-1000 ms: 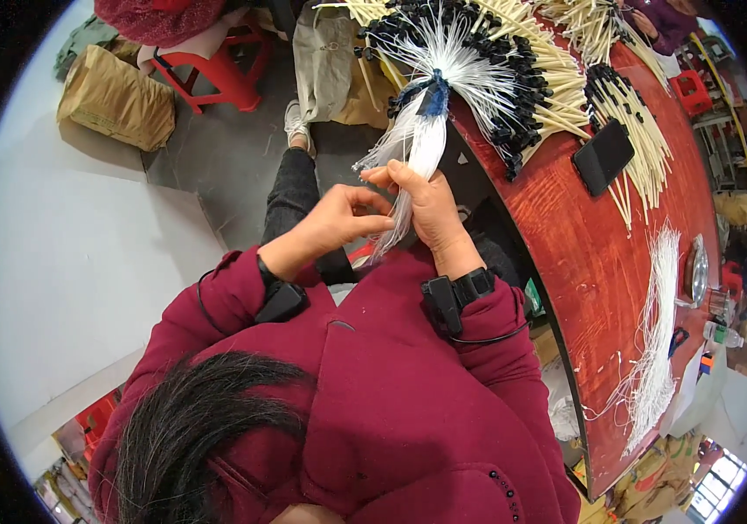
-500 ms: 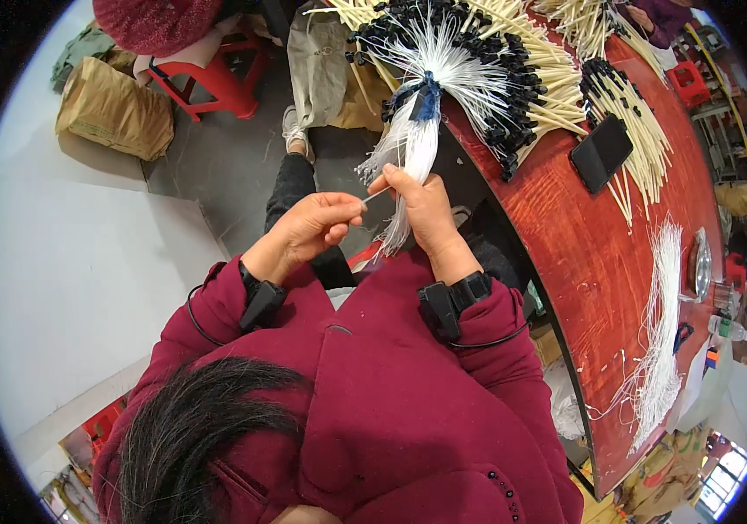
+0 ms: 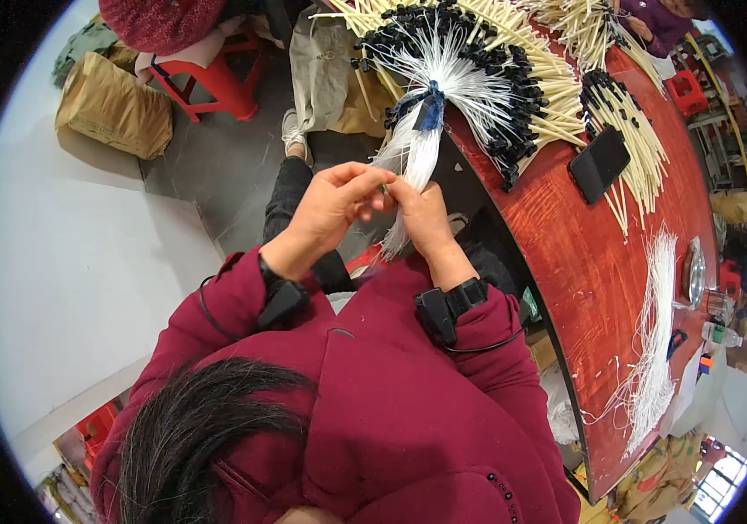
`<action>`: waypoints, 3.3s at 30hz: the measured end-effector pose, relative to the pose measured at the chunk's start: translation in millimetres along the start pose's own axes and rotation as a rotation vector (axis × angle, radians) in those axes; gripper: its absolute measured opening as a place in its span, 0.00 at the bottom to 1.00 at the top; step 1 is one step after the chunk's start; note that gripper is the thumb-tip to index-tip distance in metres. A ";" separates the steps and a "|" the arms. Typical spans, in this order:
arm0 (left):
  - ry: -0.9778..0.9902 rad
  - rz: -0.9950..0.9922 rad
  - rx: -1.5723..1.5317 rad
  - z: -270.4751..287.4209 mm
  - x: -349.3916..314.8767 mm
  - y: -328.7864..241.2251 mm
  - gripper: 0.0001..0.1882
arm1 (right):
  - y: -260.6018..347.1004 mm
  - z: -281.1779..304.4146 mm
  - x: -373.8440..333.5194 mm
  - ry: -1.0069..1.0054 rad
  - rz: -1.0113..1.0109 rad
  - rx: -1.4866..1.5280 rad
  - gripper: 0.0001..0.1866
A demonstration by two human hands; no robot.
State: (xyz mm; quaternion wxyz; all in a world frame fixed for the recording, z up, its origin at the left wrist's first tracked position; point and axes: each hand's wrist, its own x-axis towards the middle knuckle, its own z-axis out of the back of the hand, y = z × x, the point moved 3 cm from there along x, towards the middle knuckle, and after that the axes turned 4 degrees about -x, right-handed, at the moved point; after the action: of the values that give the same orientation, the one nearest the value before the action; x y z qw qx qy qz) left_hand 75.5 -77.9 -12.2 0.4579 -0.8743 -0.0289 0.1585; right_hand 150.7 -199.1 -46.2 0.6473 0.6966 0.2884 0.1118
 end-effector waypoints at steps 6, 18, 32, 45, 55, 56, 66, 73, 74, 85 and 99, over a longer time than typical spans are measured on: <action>-0.073 -0.514 0.715 24.2 18.1 6.9 0.05 | 0.0 5.2 1.0 0.078 0.003 -0.067 0.14; 0.127 -0.658 1.246 14.1 -0.3 0.3 0.05 | 1.8 3.4 1.0 0.153 -0.010 -0.085 0.15; 0.037 -0.123 0.736 20.4 1.3 14.6 0.04 | 1.9 4.4 -1.2 0.120 -0.018 -0.105 0.15; -0.044 0.125 0.163 29.2 -3.5 15.3 0.08 | 2.2 5.6 1.0 0.091 -0.029 -0.160 0.17; -0.176 0.194 0.055 40.0 -8.1 21.4 0.10 | 0.9 7.9 1.3 0.145 -0.018 -0.175 0.15; -0.199 0.243 0.022 38.5 -9.6 19.1 0.10 | 2.2 7.2 0.7 0.145 -0.020 -0.175 0.15; 0.122 0.303 -0.196 33.1 -5.2 25.8 0.12 | 6.2 6.4 -1.2 0.167 -0.035 -0.142 0.15; -0.075 0.319 -0.219 44.5 -9.8 21.5 0.12 | 7.3 7.3 -1.2 0.197 -0.034 -0.143 0.16; -0.075 0.321 -0.218 43.2 -10.3 18.8 0.12 | 7.4 7.0 -1.2 0.194 -0.037 -0.136 0.16; 0.029 0.058 0.416 43.0 -9.7 13.6 0.08 | 9.5 8.0 -1.6 0.213 -0.035 -0.139 0.16; -0.114 0.387 -0.060 49.3 -16.7 7.8 0.09 | 6.0 11.5 -1.0 0.171 -0.035 -0.156 0.16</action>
State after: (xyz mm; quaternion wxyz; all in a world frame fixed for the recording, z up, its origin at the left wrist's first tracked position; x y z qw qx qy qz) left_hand 44.0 -46.6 -40.5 0.3904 -0.8663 0.1093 0.2918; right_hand 157.5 -209.3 -41.7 0.6745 0.6269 0.3450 0.1815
